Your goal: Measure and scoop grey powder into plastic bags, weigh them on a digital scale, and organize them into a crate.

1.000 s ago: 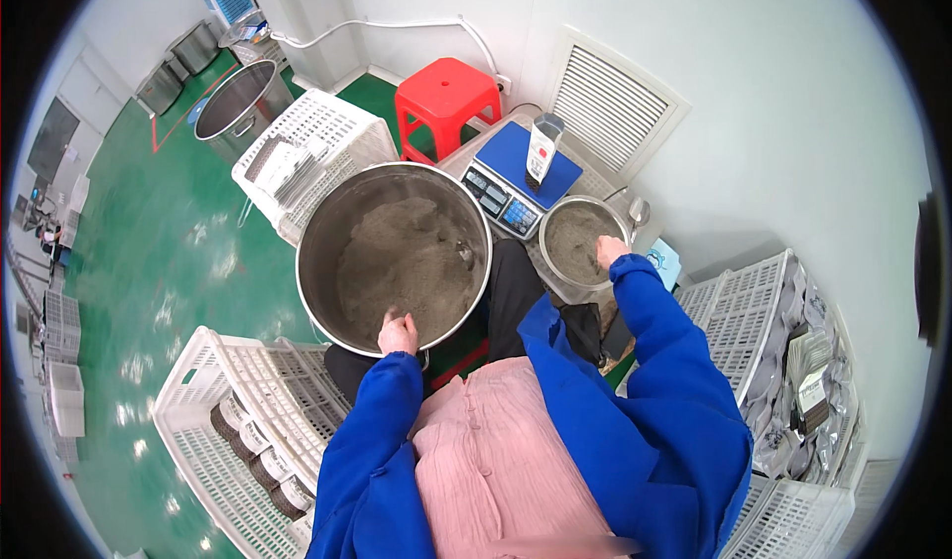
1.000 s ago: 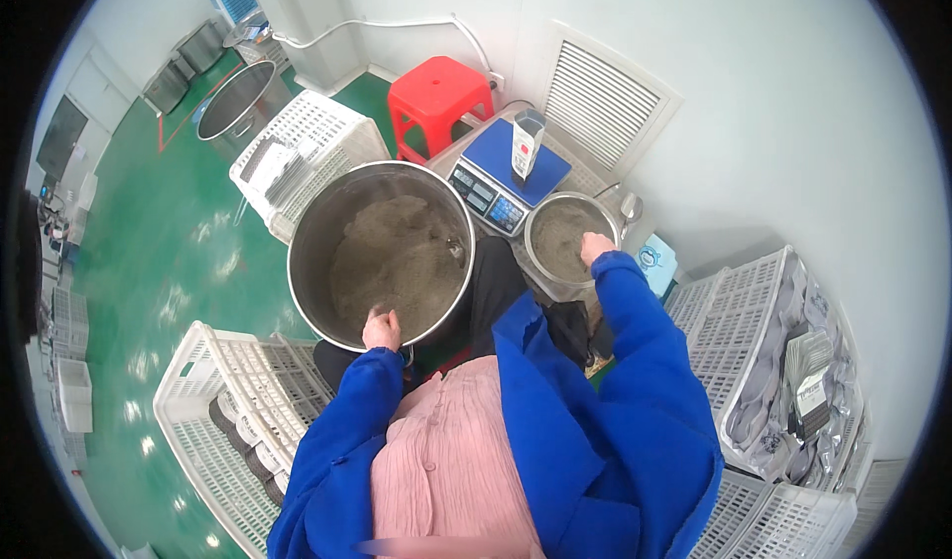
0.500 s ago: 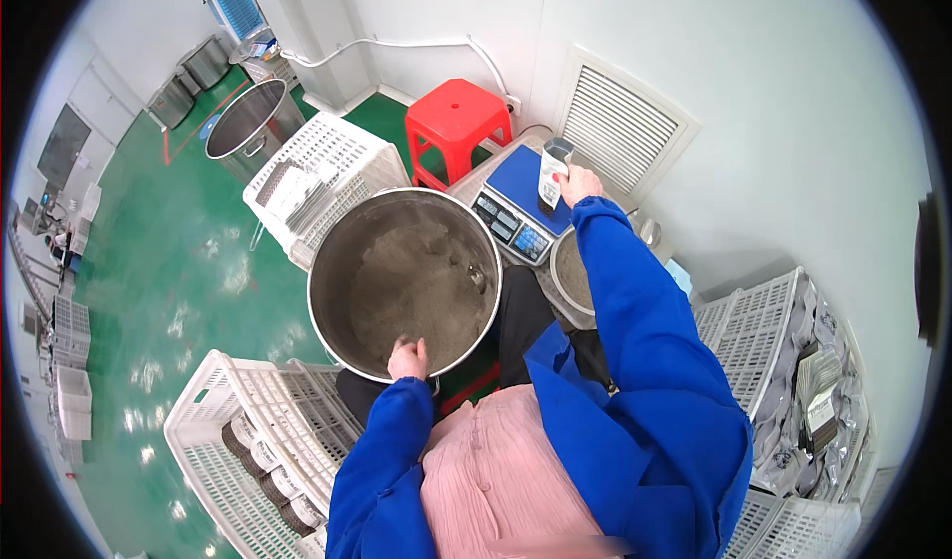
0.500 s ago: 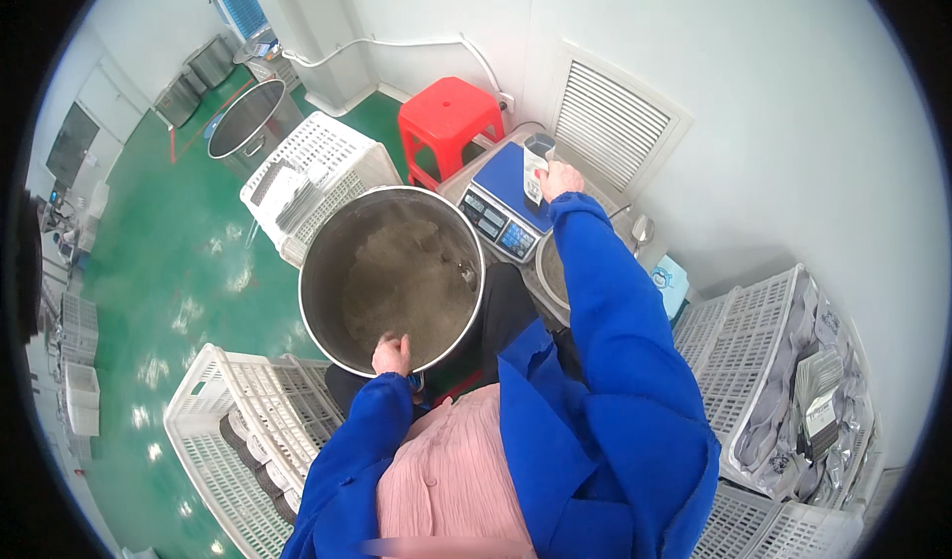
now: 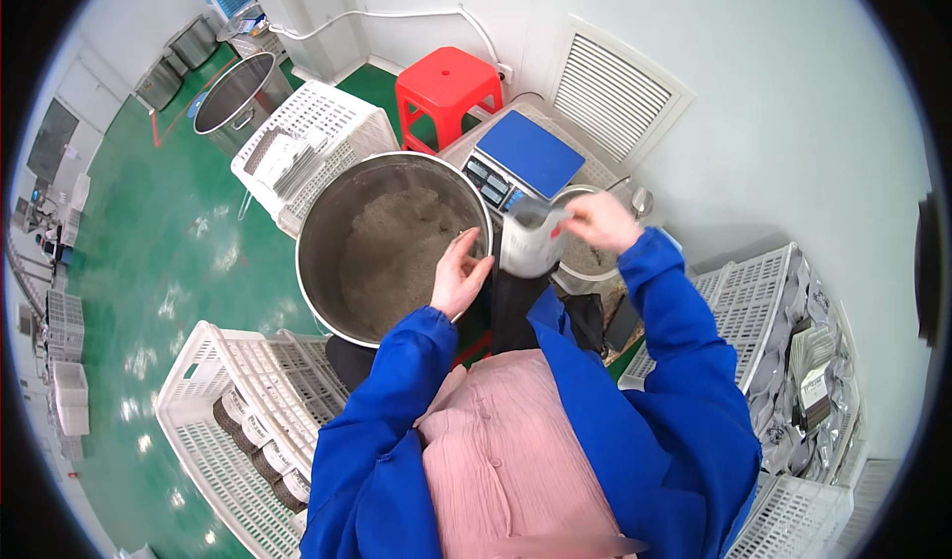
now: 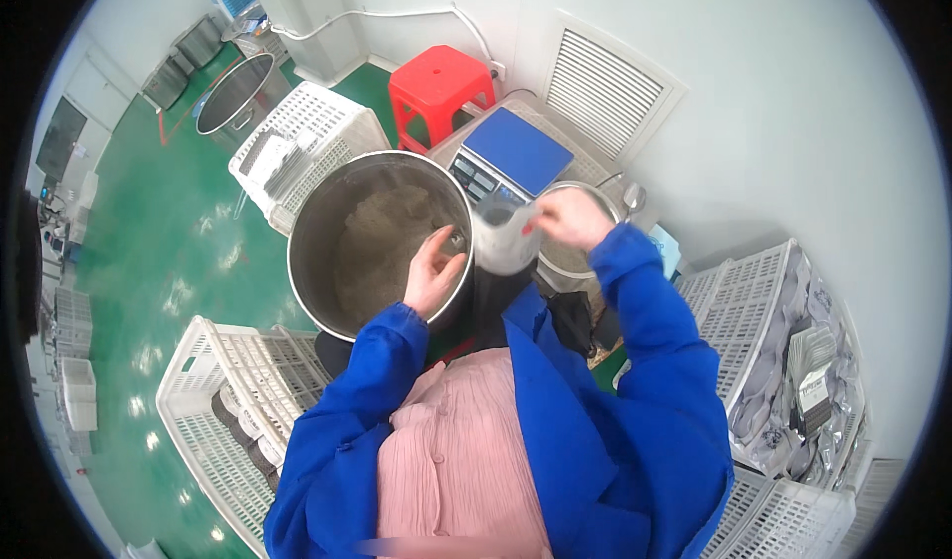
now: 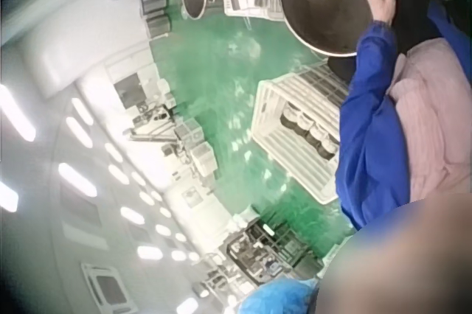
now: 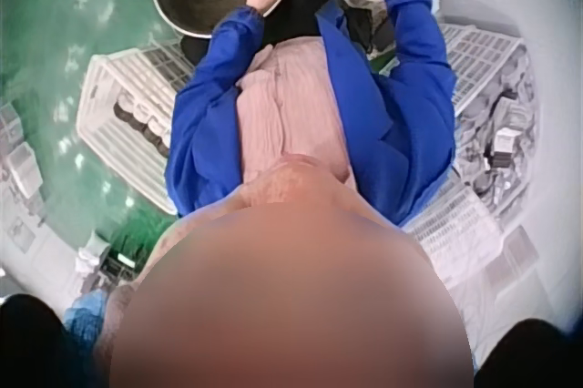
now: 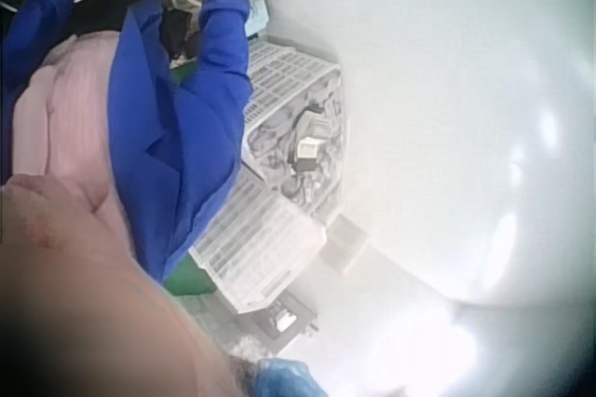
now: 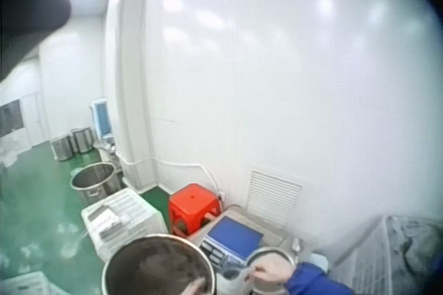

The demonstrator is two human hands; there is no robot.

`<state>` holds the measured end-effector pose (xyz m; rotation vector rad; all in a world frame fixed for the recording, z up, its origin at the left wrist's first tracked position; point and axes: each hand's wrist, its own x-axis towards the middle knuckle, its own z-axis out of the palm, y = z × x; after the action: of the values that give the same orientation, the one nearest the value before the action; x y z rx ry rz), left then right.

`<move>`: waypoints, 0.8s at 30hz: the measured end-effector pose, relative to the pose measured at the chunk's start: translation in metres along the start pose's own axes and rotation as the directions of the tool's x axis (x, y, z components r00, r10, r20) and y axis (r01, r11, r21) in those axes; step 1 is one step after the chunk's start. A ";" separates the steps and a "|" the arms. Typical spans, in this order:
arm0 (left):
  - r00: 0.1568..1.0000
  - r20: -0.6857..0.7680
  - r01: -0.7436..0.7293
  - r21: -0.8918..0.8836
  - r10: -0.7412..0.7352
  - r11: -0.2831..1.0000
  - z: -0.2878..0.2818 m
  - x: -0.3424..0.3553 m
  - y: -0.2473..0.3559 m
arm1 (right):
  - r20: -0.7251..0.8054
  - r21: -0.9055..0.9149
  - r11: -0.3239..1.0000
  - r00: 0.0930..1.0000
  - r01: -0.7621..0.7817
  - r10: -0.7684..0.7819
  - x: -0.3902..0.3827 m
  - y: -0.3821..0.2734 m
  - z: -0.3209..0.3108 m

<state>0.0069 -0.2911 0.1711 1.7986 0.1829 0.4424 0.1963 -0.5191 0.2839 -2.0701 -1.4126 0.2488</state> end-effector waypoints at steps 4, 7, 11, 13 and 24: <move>0.990 0.132 0.065 -0.157 -0.045 0.985 0.021 -0.007 0.005 | 0.064 0.073 0.984 0.985 -0.163 0.159 -0.022 -0.017 0.034; 0.998 0.055 -0.005 -0.111 0.011 0.994 0.024 -0.007 0.005 | 0.250 0.011 0.970 0.940 -0.242 0.232 -0.019 -0.022 0.017; 0.994 0.019 -0.111 -0.031 0.111 0.993 0.039 -0.007 0.026 | 0.158 0.326 0.943 0.987 -0.072 0.021 -0.020 0.049 -0.012; 0.989 0.014 -0.149 0.051 0.148 0.988 0.040 -0.010 0.035 | -0.135 0.190 0.924 0.924 -0.331 0.359 -0.019 0.043 -0.001; 0.972 0.034 -0.234 0.160 0.232 0.959 0.041 -0.012 0.048 | -0.099 0.091 0.988 0.987 -0.121 0.130 -0.014 -0.017 -0.055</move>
<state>0.0069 -0.3455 0.2056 1.9935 -0.0051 0.5955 0.2031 -0.5479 0.3349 -2.0735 -1.1917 0.2441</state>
